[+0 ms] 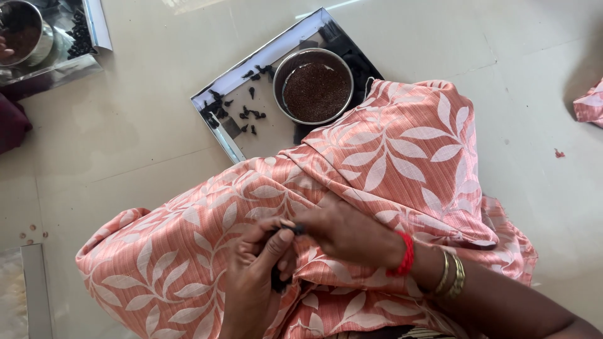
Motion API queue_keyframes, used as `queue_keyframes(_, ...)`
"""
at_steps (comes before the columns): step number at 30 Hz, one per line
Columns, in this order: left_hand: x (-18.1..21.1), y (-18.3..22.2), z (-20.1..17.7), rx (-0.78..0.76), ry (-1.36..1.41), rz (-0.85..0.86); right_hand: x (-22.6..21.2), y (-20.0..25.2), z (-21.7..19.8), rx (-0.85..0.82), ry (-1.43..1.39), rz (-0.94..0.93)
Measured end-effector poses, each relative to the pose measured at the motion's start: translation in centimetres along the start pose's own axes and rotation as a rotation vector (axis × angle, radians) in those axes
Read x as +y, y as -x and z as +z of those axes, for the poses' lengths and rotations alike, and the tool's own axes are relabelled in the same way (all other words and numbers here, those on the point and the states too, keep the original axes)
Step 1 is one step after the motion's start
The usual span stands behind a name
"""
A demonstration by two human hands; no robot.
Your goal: The person cleans and sorts seeds or dried plant parts by hand into a tray and pot.
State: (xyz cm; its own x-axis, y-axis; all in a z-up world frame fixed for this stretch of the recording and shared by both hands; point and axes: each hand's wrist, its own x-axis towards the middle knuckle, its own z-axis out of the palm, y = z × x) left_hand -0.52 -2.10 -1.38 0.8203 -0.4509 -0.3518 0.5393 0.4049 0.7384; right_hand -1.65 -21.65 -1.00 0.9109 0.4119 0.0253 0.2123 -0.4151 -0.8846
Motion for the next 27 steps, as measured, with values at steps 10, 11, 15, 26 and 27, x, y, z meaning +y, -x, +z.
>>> queue_keyframes(10, 1.2, 0.2, 0.8, 0.055, -0.344, 0.0, 0.2, 0.8, -3.6, 0.26, -0.082, 0.082)
queue_keyframes(11, 0.8, 0.0, 0.3, 0.109, -0.397, 0.026, 0.5, 1.4, -3.3, 0.225, -0.196, 0.107)
queue_keyframes(15, 1.0, -0.3, 0.8, 0.206, -0.378, 0.078, -0.4, 2.8, -2.5, 0.042, -0.41, -0.025)
queue_keyframes(26, 0.1, 0.3, 0.3, -0.057, 0.046, -0.125, 1.8, -0.2, -0.5, 0.048, -0.018, 0.01)
queue_keyframes(27, 0.4, 0.4, 0.6, -0.075, 0.079, -0.179, 1.9, -0.6, -0.9, 0.086, 0.022, 0.01)
